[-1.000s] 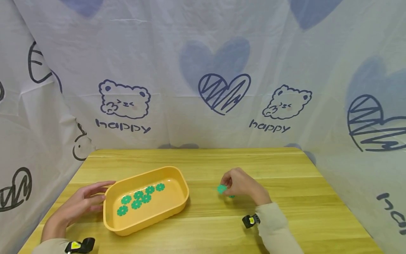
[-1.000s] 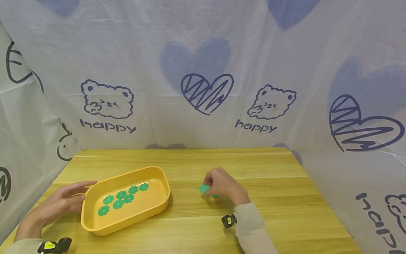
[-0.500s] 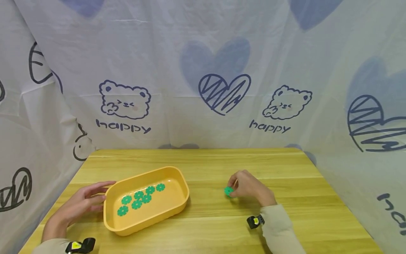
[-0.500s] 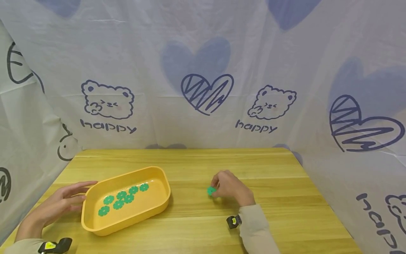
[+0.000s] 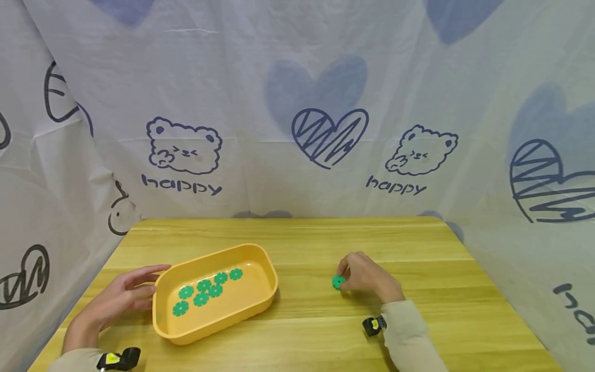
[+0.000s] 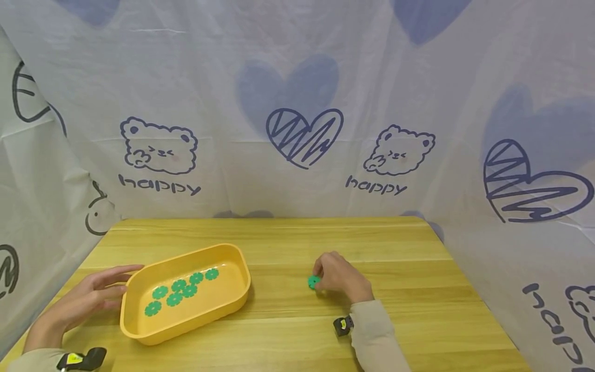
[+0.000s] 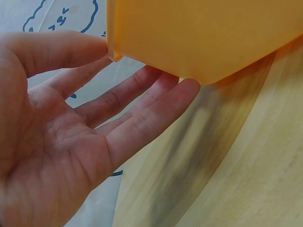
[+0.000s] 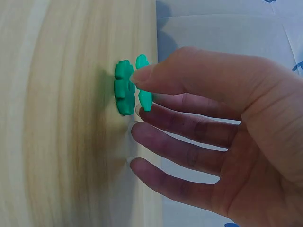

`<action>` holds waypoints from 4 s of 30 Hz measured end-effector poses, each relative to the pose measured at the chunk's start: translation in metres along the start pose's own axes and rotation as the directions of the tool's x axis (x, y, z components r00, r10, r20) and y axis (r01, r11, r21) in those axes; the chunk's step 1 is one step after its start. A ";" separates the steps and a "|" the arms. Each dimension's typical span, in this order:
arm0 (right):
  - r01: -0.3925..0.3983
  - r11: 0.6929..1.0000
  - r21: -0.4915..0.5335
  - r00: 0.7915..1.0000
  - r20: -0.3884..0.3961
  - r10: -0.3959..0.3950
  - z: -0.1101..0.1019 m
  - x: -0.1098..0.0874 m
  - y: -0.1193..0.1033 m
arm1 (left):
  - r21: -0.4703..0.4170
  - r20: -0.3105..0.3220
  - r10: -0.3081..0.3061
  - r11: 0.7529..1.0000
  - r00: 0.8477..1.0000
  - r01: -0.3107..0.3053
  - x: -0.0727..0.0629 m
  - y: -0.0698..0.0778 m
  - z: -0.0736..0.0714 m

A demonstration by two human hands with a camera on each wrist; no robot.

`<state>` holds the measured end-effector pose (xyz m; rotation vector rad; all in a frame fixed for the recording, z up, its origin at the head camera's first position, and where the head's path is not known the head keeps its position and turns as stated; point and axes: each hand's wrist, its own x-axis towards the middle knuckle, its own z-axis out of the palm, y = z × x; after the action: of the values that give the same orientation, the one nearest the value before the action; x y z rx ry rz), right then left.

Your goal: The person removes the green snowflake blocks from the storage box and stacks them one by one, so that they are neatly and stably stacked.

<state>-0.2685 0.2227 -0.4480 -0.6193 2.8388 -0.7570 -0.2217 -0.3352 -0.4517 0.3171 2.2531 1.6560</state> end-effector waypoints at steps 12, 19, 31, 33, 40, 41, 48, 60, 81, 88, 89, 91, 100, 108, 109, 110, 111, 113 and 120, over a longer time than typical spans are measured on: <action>0.008 1.000 -0.021 1.000 0.007 -0.008 0.003 0.001 0.003 | 0.000 -0.009 -0.008 1.000 1.000 0.008 0.000 0.001 0.001; -0.007 1.000 -0.007 1.000 0.005 0.007 0.004 0.001 0.002 | 0.007 -0.020 -0.018 1.000 1.000 0.018 0.000 0.000 0.001; 0.006 1.000 -0.019 1.000 0.007 -0.006 0.005 0.002 0.003 | 0.010 -0.024 -0.017 1.000 1.000 0.017 -0.001 0.000 0.002; 0.002 1.000 -0.020 1.000 0.007 -0.002 0.006 0.003 0.003 | 0.010 -0.025 -0.017 1.000 1.000 0.018 -0.001 0.000 0.001; 0.002 1.000 -0.022 1.000 0.004 -0.002 0.005 0.003 0.002 | -0.001 -0.016 -0.004 1.000 1.000 0.004 0.000 0.000 0.000; 0.003 1.000 -0.024 1.000 0.005 -0.003 0.005 0.003 0.003 | -0.002 -0.015 -0.003 1.000 1.000 0.003 0.000 0.000 0.000; 0.007 1.000 -0.024 1.000 0.008 -0.007 0.005 0.003 0.004 | -0.001 -0.018 -0.006 1.000 1.000 0.006 0.000 0.000 0.001; -0.005 1.000 -0.006 1.000 0.012 0.005 0.004 0.003 0.003 | 0.004 -0.025 -0.020 1.000 0.999 0.020 -0.001 0.001 0.001; 0.010 0.999 0.039 1.000 -0.017 -0.009 -0.006 -0.003 -0.017 | 0.029 -0.030 -0.015 0.999 0.999 0.016 0.001 -0.002 0.002; 0.186 0.979 0.087 0.983 -0.005 -0.186 -0.006 0.006 -0.054 | 0.038 -0.033 -0.012 0.999 0.999 0.013 0.001 -0.002 0.002; 0.204 0.974 0.097 0.979 -0.004 -0.205 -0.006 0.010 -0.060 | 0.038 -0.032 -0.012 0.999 0.999 0.013 0.001 -0.002 0.002; 0.243 0.964 0.109 0.970 -0.002 -0.245 -0.005 0.017 -0.071 | 0.038 -0.031 -0.013 0.999 0.999 0.014 0.001 -0.001 0.002; 0.374 0.911 0.172 0.922 0.032 -0.385 0.016 0.060 -0.124 | 0.034 -0.027 -0.024 0.999 0.999 0.025 0.001 -0.001 0.000; 0.381 0.916 0.128 0.916 0.079 -0.393 0.043 0.087 -0.150 | 0.043 -0.029 -0.024 0.999 0.999 0.026 0.001 -0.001 0.000; 0.382 0.917 0.111 0.916 0.082 -0.392 0.046 0.089 -0.151 | 0.047 -0.032 -0.026 0.999 0.999 0.028 0.001 -0.001 0.001; 0.381 0.919 0.100 0.917 0.087 -0.390 0.048 0.091 -0.153 | 0.049 -0.033 -0.028 0.998 0.999 0.029 0.001 0.000 0.001; 0.380 0.921 0.089 0.917 0.092 -0.388 0.051 0.093 -0.155 | 0.054 -0.036 -0.029 0.998 0.999 0.031 0.001 0.000 0.001; 0.381 0.923 0.061 0.917 0.099 -0.385 0.056 0.098 -0.158 | 0.060 -0.040 -0.032 0.998 0.999 0.035 0.001 0.001 0.002; 0.347 0.938 -0.011 0.930 0.134 -0.342 0.074 0.110 -0.170 | 0.051 -0.032 -0.024 0.998 0.999 0.025 0.001 0.000 0.001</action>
<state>-0.2903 0.0088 -0.4292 -1.1508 2.6593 -0.6859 -0.2219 -0.3342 -0.4520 0.2768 2.3158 1.6038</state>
